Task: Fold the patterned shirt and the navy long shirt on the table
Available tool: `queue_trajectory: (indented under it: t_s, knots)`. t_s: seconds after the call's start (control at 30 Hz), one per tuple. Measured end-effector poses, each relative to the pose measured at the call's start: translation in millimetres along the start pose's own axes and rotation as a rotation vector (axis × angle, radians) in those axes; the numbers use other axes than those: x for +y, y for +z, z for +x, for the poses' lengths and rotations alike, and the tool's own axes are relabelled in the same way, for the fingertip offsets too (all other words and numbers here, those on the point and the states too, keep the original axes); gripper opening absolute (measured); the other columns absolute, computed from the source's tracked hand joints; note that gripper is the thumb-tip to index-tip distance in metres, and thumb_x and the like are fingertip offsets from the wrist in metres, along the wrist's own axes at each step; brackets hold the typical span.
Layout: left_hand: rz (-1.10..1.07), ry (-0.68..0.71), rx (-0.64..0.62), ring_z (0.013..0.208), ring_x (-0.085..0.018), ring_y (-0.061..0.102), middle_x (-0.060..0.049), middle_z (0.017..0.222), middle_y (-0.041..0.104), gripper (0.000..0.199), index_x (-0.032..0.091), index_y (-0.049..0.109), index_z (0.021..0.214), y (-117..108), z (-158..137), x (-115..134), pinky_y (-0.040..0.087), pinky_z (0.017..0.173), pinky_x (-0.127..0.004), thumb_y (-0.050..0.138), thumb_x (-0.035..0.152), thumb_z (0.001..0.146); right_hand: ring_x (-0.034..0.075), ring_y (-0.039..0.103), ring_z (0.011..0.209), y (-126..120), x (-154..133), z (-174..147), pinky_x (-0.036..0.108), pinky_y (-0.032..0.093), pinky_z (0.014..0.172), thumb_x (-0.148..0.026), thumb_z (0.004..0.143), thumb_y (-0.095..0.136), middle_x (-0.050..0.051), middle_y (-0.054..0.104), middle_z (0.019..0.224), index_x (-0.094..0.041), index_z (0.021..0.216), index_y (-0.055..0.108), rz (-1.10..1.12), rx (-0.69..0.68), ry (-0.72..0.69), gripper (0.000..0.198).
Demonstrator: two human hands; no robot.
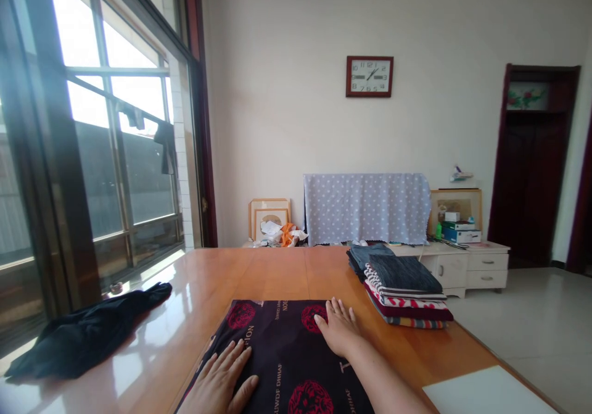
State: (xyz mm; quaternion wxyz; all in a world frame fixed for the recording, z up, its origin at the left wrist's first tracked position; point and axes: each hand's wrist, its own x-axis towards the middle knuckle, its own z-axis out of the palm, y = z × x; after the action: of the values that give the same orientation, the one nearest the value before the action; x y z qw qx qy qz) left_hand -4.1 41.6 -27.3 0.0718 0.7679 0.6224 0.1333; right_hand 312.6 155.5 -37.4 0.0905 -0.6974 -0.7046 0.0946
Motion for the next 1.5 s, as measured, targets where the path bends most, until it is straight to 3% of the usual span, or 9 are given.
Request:
queue_trajectory:
  t_s: [0.17, 0.4, 0.5, 0.57, 0.73, 1.0, 1.27, 1.4, 1.5]
  knots:
    - [-0.024, -0.004, -0.011, 0.152, -0.03, 0.026, -0.002, 0.16, 0.035, 0.072, 0.03, 0.05, 0.149, -3.5, -2.3, 4.2, 0.017, 0.126, -0.055, 0.038, 0.072, 0.091, 0.028, 0.008, 0.156, 2.8, 6.9, -2.1, 0.054, 0.001, 0.124, -0.069, 0.095, 0.018, 0.013, 0.016, 0.167, -0.013, 0.16, 0.023, -0.028, -0.028, 0.006, 0.086]
    - [-0.03, 0.04, 0.038, 0.152, -0.029, 0.026, -0.003, 0.162, 0.035, 0.07, 0.029, 0.05, 0.149, 2.0, -5.2, 2.9, 0.015, 0.126, -0.054, 0.036, 0.07, 0.094, 0.03, 0.006, 0.156, -23.3, -16.1, -18.3, 0.055, 0.001, 0.123, -0.068, 0.096, 0.019, 0.02, 0.015, 0.166, -0.005, 0.159, 0.022, -0.012, -0.029, 0.015, 0.089]
    - [-0.005, 0.056, 0.035, 0.153, -0.029, 0.025, -0.004, 0.162, 0.034, 0.071, 0.028, 0.049, 0.149, 4.8, -4.2, 1.5, 0.013, 0.126, -0.053, 0.033, 0.07, 0.095, 0.026, 0.01, 0.156, -31.0, -39.5, -43.7, 0.047, 0.003, 0.125, -0.072, 0.096, 0.015, 0.012, 0.017, 0.168, -0.015, 0.16, 0.023, 0.016, -0.051, -0.068, 0.087]
    - [0.012, 0.065, 0.038, 0.153, -0.029, 0.025, -0.004, 0.162, 0.035, 0.071, 0.027, 0.049, 0.149, 6.4, -3.4, 1.0, 0.014, 0.125, -0.053, 0.032, 0.07, 0.095, 0.026, 0.01, 0.156, -30.1, -56.2, -70.5, 0.047, 0.005, 0.125, -0.073, 0.095, 0.013, 0.011, 0.017, 0.168, -0.015, 0.161, 0.022, 0.09, -0.05, -0.229, 0.087]
    - [0.03, 0.077, 0.046, 0.153, -0.028, 0.024, -0.004, 0.162, 0.037, 0.071, 0.026, 0.048, 0.15, 7.8, -3.3, 0.5, 0.015, 0.125, -0.051, 0.031, 0.069, 0.096, 0.028, 0.007, 0.156, -9.0, -75.4, -132.3, 0.048, 0.0, 0.125, -0.072, 0.096, 0.019, 0.011, 0.014, 0.168, -0.014, 0.16, 0.023, 0.075, -0.108, -0.39, 0.087]
    - [0.052, 0.095, 0.04, 0.153, -0.028, 0.025, -0.006, 0.161, 0.038, 0.071, 0.024, 0.048, 0.15, 5.4, -6.7, 2.2, 0.019, 0.124, -0.05, 0.031, 0.068, 0.096, 0.029, 0.007, 0.156, -7.0, -79.3, -153.1, 0.052, 0.002, 0.125, -0.07, 0.096, 0.022, 0.011, 0.013, 0.167, -0.013, 0.16, 0.023, 0.053, -0.129, -0.33, 0.086]
    - [0.11, 0.095, -0.012, 0.153, -0.031, 0.023, -0.008, 0.162, 0.037, 0.069, 0.022, 0.048, 0.149, -0.7, -2.3, 3.8, 0.019, 0.123, -0.055, 0.034, 0.063, 0.097, 0.029, 0.011, 0.155, -16.4, -77.6, -200.9, 0.05, 0.006, 0.125, -0.07, 0.096, 0.024, 0.012, 0.017, 0.167, -0.015, 0.16, 0.022, 0.144, -0.152, -0.415, 0.085]
    - [0.142, 0.099, 0.047, 0.152, -0.031, 0.026, -0.01, 0.159, 0.041, 0.062, 0.02, 0.053, 0.145, -10.6, -6.4, 27.4, 0.017, 0.122, -0.059, 0.034, 0.056, 0.099, 0.028, 0.013, 0.155, -39.2, -54.1, -200.1, 0.046, 0.008, 0.126, -0.07, 0.097, 0.02, 0.012, 0.02, 0.167, -0.014, 0.159, 0.026, 0.15, -0.057, -0.277, 0.084]
    - [0.107, 0.2, 0.093, 0.153, -0.026, 0.024, -0.008, 0.161, 0.037, 0.06, 0.022, 0.047, 0.15, -9.3, -17.8, 56.9, 0.018, 0.124, -0.054, 0.027, 0.053, 0.102, 0.028, 0.009, 0.156, -37.3, -32.2, -199.5, 0.047, 0.006, 0.126, -0.069, 0.096, 0.02, 0.011, 0.015, 0.168, -0.012, 0.16, 0.025, 0.104, -0.003, -0.142, 0.085]
